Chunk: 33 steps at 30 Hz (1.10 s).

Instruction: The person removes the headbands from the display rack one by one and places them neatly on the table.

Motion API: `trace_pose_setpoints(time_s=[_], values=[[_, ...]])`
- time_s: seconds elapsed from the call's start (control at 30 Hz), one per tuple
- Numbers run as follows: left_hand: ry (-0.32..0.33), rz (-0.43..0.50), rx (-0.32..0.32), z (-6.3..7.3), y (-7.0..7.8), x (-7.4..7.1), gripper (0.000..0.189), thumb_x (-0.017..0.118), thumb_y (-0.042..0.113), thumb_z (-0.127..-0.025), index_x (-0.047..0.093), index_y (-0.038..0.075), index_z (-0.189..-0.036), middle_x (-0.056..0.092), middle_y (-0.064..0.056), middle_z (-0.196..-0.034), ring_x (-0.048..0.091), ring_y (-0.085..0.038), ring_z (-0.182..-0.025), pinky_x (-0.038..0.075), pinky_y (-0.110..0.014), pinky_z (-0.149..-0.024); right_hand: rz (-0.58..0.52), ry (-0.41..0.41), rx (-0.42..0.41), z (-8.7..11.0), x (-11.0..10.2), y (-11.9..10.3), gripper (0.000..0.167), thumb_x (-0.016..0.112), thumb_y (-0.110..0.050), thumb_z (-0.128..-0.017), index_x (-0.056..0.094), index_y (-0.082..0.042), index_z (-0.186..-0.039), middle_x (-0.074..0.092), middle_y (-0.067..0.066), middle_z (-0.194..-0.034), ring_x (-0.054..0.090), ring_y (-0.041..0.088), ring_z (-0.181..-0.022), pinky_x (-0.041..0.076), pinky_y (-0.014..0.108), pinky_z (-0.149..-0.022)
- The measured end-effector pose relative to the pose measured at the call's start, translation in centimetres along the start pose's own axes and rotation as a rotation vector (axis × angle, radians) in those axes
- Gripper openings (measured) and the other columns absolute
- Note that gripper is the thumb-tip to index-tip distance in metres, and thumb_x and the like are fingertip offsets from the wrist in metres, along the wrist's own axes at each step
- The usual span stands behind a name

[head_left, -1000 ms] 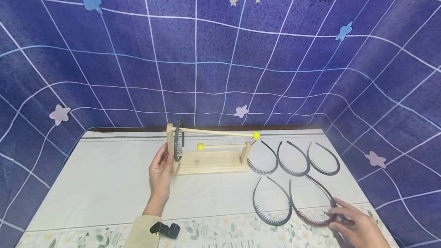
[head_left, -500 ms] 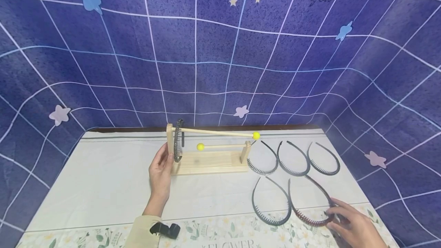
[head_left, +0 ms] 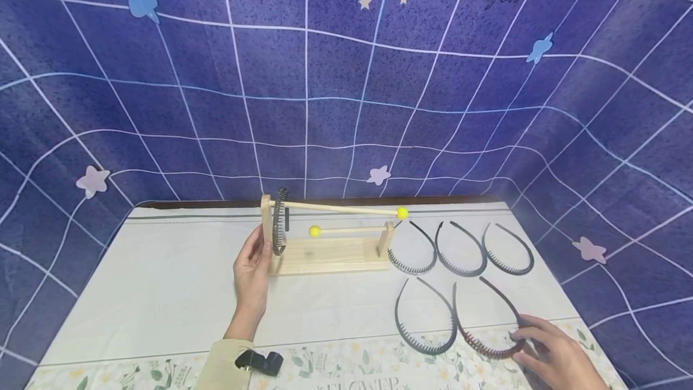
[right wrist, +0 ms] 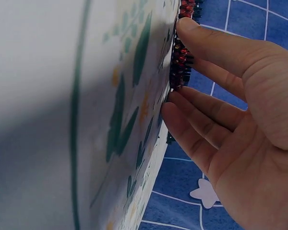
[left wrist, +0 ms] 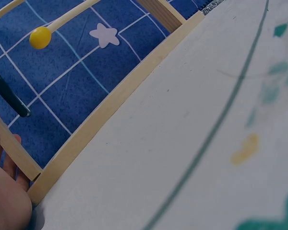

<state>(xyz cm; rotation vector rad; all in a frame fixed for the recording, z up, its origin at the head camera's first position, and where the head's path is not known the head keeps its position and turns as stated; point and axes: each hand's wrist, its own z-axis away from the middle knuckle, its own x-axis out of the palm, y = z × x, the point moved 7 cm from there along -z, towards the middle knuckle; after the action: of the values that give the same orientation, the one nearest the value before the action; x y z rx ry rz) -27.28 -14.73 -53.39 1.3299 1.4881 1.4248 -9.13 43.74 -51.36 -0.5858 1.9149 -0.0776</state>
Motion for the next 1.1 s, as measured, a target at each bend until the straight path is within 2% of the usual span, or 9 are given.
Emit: trace_pose_setpoints(time_s=[0.33, 0.4, 0.5, 0.6, 0.67, 0.8, 0.97, 1.03, 1.1], values=[[0.002, 0.001, 0.018, 0.1, 0.0, 0.1, 0.049, 0.06, 0.013, -0.116, 0.051, 0.005, -0.163, 0.056, -0.01, -0.16, 0.054, -0.011, -0.147, 0.047, -0.017, -0.123, 0.035, -0.026, 0.011, 0.0, 0.0, 0.0, 0.054, 0.107, -0.02, -0.059, 0.081, -0.027, -0.105, 0.074, 0.003, -0.125, 0.064, -0.006, -0.113, 0.047, -0.004, -0.084], [0.001, 0.003, 0.019, 0.0, 0.0, 0.1, 0.049, 0.06, 0.012, -0.116, 0.052, 0.005, -0.163, 0.056, -0.009, -0.16, 0.055, -0.009, -0.146, 0.046, -0.017, -0.123, 0.026, -0.036, 0.027, 0.0, -0.1, -0.1, 0.055, 0.107, -0.021, -0.06, 0.082, -0.025, -0.109, 0.072, 0.005, -0.126, 0.063, -0.008, -0.114, 0.054, 0.001, -0.081], [0.001, -0.002, 0.019, 0.0, -0.1, 0.1, 0.049, 0.06, 0.012, -0.115, 0.052, 0.005, -0.163, 0.056, -0.009, -0.16, 0.055, -0.009, -0.146, 0.046, -0.017, -0.123, 0.001, -0.045, 0.055, -0.1, -0.3, -0.2, 0.055, 0.107, -0.018, -0.064, 0.081, -0.022, -0.112, 0.07, 0.007, -0.129, 0.062, -0.01, -0.109, 0.065, 0.016, -0.067], [0.001, -0.013, 0.017, 0.0, -0.1, 0.0, 0.049, 0.06, 0.013, -0.116, 0.051, 0.006, -0.163, 0.055, -0.009, -0.161, 0.054, -0.011, -0.147, 0.046, -0.017, -0.123, 0.023, -0.015, 0.068, -0.4, -0.8, -0.5, 0.057, 0.107, -0.017, -0.064, 0.081, -0.021, -0.115, 0.07, 0.009, -0.129, 0.066, -0.007, -0.103, 0.067, 0.027, -0.063], [0.0, -0.019, 0.016, 0.0, -0.1, 0.0, 0.049, 0.06, 0.014, -0.116, 0.051, 0.006, -0.164, 0.055, -0.01, -0.161, 0.053, -0.013, -0.149, 0.046, -0.017, -0.123, 0.052, 0.02, 0.059, -0.7, -1.1, -0.8, 0.058, 0.107, -0.016, -0.063, 0.082, -0.02, -0.116, 0.071, 0.011, -0.128, 0.069, -0.001, -0.099, 0.066, 0.027, -0.062], [-0.001, -0.013, 0.012, 0.0, -0.1, 0.0, 0.05, 0.06, 0.016, -0.116, 0.05, 0.007, -0.164, 0.054, -0.009, -0.162, 0.052, -0.015, -0.151, 0.046, -0.017, -0.123, 0.063, 0.073, 0.044, -1.5, -1.7, -1.6, 0.058, 0.106, -0.014, -0.065, 0.082, -0.02, -0.117, 0.072, 0.012, -0.127, 0.07, 0.004, -0.094, 0.058, 0.016, -0.065], [0.004, -0.008, 0.017, 0.0, 0.0, 0.0, 0.05, 0.061, 0.016, -0.116, 0.051, 0.006, -0.163, 0.055, -0.011, -0.162, 0.054, -0.014, -0.149, 0.047, -0.017, -0.122, 0.023, 0.137, 0.03, -2.4, -2.3, -3.0, 0.06, 0.103, -0.005, -0.067, 0.082, -0.019, -0.122, 0.074, 0.006, -0.131, 0.057, -0.016, -0.119, 0.046, -0.002, -0.09], [0.005, -0.006, 0.021, 0.0, 0.0, 0.0, 0.049, 0.061, 0.015, -0.116, 0.051, 0.005, -0.163, 0.055, -0.012, -0.161, 0.054, -0.014, -0.148, 0.047, -0.017, -0.123, 0.003, 0.154, 0.034, -2.8, -2.4, -3.7, 0.06, 0.102, -0.004, -0.069, 0.082, -0.02, -0.123, 0.074, 0.002, -0.133, 0.047, -0.023, -0.128, 0.042, -0.004, -0.095], [0.006, -0.002, 0.02, 0.0, 0.0, 0.0, 0.049, 0.061, 0.014, -0.115, 0.052, 0.006, -0.163, 0.056, -0.01, -0.16, 0.054, -0.012, -0.148, 0.047, -0.017, -0.123, -0.011, 0.162, 0.039, -3.3, -2.5, -4.4, 0.059, 0.101, -0.004, -0.072, 0.082, -0.022, -0.125, 0.074, 0.0, -0.135, 0.044, -0.026, -0.129, 0.044, -0.004, -0.093]])
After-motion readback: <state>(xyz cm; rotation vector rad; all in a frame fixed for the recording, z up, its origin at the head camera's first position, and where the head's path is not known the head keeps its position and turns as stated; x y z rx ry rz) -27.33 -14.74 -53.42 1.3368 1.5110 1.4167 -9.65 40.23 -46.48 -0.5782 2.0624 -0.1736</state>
